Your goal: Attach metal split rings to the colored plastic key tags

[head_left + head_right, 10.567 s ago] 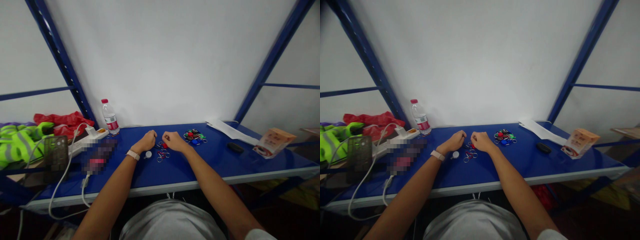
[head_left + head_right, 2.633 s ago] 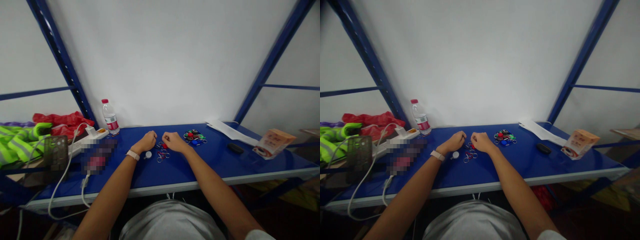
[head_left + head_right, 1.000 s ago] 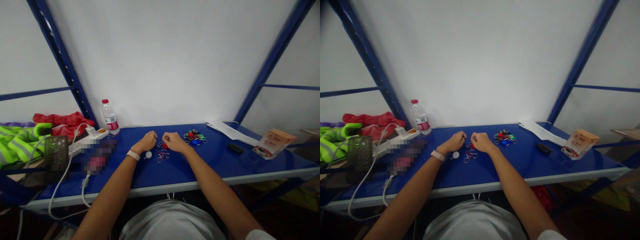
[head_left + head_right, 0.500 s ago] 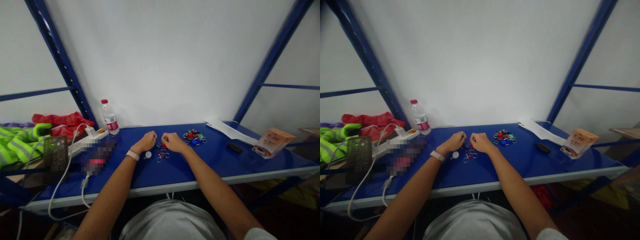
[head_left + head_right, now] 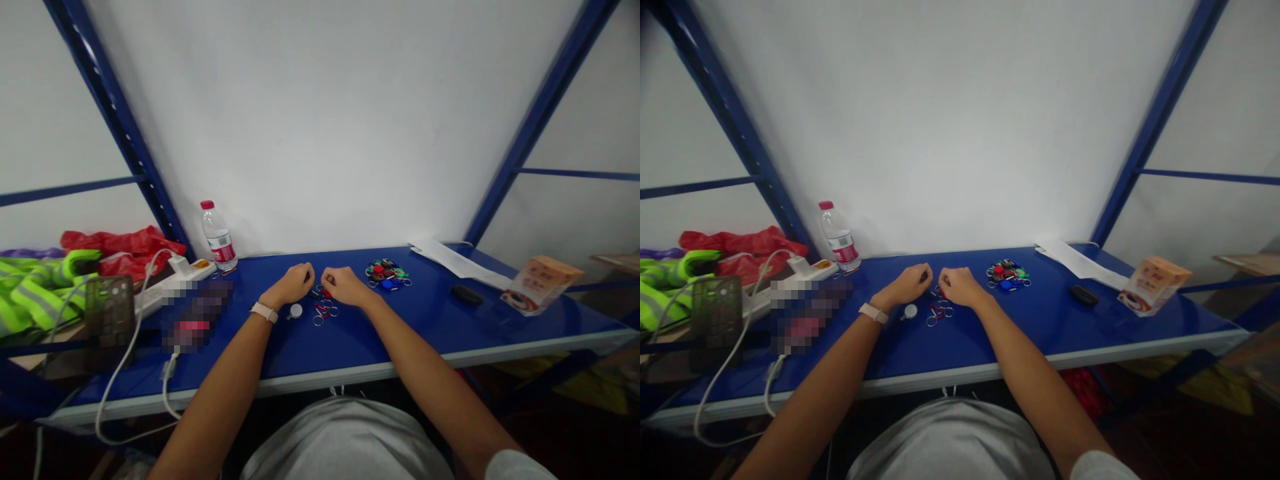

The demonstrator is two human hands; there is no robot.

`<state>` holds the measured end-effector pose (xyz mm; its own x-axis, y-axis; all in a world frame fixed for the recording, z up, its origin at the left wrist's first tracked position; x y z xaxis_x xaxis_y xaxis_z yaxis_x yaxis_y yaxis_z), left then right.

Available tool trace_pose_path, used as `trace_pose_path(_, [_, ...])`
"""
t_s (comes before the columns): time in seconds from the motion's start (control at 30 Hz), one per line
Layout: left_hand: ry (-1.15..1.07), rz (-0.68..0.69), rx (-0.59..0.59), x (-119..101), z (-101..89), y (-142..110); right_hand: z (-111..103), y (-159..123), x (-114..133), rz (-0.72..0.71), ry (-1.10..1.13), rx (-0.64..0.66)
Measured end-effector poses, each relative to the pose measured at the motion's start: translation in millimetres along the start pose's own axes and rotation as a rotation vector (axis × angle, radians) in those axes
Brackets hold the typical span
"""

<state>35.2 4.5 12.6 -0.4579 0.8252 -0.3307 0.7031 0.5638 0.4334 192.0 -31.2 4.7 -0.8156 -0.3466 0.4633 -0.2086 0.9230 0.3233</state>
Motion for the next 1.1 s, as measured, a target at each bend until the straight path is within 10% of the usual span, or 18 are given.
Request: trace_pose_path(1.1, [-0.154, -0.099, -0.059, 4, 2.0, 2, -23, 22, -1, -0.012, -0.013, -0.053])
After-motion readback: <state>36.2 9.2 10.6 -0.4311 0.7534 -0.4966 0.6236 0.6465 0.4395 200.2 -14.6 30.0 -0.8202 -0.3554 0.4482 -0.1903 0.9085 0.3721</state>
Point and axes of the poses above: each hand's wrist, its own y-axis towards the middle knuckle, its own z-axis out of the palm, x = y × z, the point moved 3 cm from there along y, towards the middle knuckle, and after that the axes turned 7 degrees about z, right-handed, at the moved point
